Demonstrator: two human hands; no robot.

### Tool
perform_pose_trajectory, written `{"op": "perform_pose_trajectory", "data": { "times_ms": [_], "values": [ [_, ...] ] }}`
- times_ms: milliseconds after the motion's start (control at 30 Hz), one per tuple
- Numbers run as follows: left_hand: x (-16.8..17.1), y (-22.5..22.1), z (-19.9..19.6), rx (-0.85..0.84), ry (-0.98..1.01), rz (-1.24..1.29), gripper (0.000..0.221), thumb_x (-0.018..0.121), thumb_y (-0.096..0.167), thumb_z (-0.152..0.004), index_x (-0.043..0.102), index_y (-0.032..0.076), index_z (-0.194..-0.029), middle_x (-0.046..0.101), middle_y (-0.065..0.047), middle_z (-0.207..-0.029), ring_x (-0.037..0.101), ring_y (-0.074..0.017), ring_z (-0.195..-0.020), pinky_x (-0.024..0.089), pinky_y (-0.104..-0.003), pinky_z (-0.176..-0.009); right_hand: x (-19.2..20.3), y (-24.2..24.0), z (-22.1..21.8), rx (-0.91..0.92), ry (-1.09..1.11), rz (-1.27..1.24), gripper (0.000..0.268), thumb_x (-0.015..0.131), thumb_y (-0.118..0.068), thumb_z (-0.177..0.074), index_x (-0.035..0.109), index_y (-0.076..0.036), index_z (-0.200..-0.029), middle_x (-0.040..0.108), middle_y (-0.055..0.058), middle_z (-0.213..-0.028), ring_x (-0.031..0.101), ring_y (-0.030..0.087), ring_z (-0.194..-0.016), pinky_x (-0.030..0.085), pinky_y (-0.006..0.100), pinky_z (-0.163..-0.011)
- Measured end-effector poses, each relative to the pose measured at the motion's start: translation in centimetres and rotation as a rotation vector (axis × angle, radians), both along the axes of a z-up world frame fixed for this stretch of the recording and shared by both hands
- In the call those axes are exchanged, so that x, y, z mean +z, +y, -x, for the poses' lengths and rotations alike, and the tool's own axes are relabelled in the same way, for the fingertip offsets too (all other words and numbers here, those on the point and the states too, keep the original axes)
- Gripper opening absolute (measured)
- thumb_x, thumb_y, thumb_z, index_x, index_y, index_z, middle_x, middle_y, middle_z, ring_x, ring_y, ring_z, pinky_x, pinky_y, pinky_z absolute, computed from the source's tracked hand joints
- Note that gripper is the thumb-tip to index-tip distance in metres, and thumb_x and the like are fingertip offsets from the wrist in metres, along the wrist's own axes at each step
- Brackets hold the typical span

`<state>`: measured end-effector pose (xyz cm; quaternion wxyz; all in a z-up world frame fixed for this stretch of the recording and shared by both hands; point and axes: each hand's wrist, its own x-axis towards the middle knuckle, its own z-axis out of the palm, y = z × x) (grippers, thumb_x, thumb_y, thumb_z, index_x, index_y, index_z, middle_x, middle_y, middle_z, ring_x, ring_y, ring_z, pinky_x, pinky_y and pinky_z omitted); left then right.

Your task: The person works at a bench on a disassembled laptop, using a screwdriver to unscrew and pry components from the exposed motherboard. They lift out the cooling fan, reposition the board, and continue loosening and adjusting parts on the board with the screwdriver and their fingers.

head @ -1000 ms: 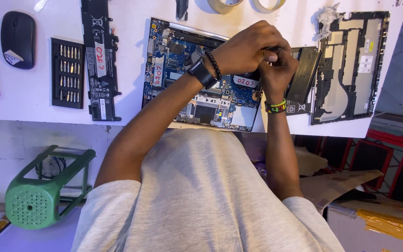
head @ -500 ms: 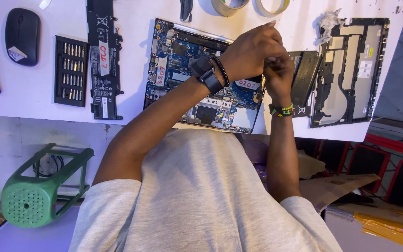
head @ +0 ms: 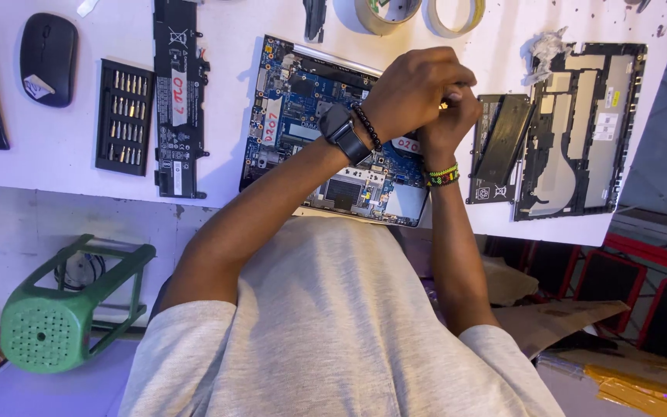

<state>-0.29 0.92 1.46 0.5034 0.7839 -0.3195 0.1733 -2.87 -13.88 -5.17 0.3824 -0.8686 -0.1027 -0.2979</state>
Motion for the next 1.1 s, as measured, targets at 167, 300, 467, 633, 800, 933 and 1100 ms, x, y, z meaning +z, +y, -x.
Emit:
{"op": "perform_pose_trajectory", "data": {
  "times_ms": [167, 300, 467, 633, 800, 933, 1100],
  "values": [
    [-0.5, 0.7, -0.9, -0.138, -0.012, -0.046, 0.035, 0.073, -0.011, -0.07, 0.075, 0.011, -0.097, 0.065, -0.005, -0.091, 0.064, -0.0212, -0.089, 0.056, -0.033, -0.068, 1.3, -1.6, 0.7, 0.345, 0.213, -0.283, 0.015, 0.067, 0.003, -0.094, 0.066, 0.003, -0.109, 0.071, 0.015, -0.099, 0.067, 0.021, -0.093, 0.055, 0.032, -0.074],
    [0.6, 1.4, -0.8, -0.365, 0.067, -0.06, 0.048, 0.057, -0.018, -0.07, 0.074, 0.01, -0.104, 0.061, -0.005, -0.09, 0.056, -0.023, -0.094, 0.049, -0.035, -0.068, -1.3, -4.8, 1.2, 0.328, 0.303, -0.27, 0.051, 0.082, -0.001, -0.099, 0.043, -0.008, -0.066, 0.034, -0.001, -0.066, 0.035, 0.011, -0.065, 0.025, 0.033, -0.058],
    [-1.2, 0.0, -0.9, -0.22, 0.019, 0.011, 0.032, 0.068, 0.0, -0.074, 0.075, 0.018, -0.099, 0.069, -0.003, -0.082, 0.062, -0.0249, -0.092, 0.054, -0.038, -0.075, -0.3, -3.0, 1.9, 0.329, 0.185, -0.269, 0.016, 0.077, -0.005, -0.095, 0.069, 0.009, -0.099, 0.067, 0.02, -0.096, 0.062, 0.023, -0.09, 0.051, 0.04, -0.079],
    [-1.5, -0.9, -0.4, -0.132, 0.017, 0.056, 0.01, 0.075, 0.019, -0.084, 0.066, 0.014, -0.083, 0.069, -0.007, -0.073, 0.064, -0.0302, -0.083, 0.058, -0.04, -0.07, 2.0, 0.0, 3.0, 0.283, 0.056, -0.456, 0.031, 0.086, -0.011, -0.099, 0.068, 0.012, -0.111, 0.064, 0.024, -0.088, 0.06, 0.02, -0.082, 0.058, 0.041, -0.073],
    [-2.3, -2.0, 0.2, 0.074, 0.015, -0.013, 0.024, 0.073, 0.032, -0.084, 0.057, 0.015, -0.086, 0.056, -0.006, -0.071, 0.062, -0.0297, -0.078, 0.057, -0.044, -0.064, 0.8, 0.1, 3.7, 0.089, -0.01, -0.378, 0.033, 0.068, -0.013, -0.112, 0.06, 0.002, -0.084, 0.065, 0.02, -0.073, 0.055, 0.011, -0.076, 0.049, 0.03, -0.074],
    [-1.2, -1.2, 0.2, 0.008, 0.026, -0.054, 0.032, 0.077, 0.043, -0.082, 0.057, 0.018, -0.087, 0.056, -0.002, -0.078, 0.061, -0.026, -0.085, 0.057, -0.039, -0.069, -1.7, -1.8, 2.9, 0.179, 0.001, -0.39, 0.035, 0.078, -0.022, -0.106, 0.064, 0.005, -0.088, 0.067, 0.021, -0.079, 0.056, 0.017, -0.073, 0.051, 0.035, -0.073],
    [-2.7, -1.3, 0.6, -0.111, 0.023, -0.059, 0.015, 0.067, 0.018, -0.093, 0.065, 0.012, -0.106, 0.071, -0.014, -0.09, 0.069, -0.0392, -0.092, 0.06, -0.05, -0.077, -6.1, -7.0, 2.2, 0.35, 0.163, -0.211, 0.017, 0.061, 0.007, -0.108, 0.068, 0.012, -0.093, 0.067, 0.025, -0.08, 0.062, 0.022, -0.079, 0.048, 0.04, -0.072]
  ]
}}
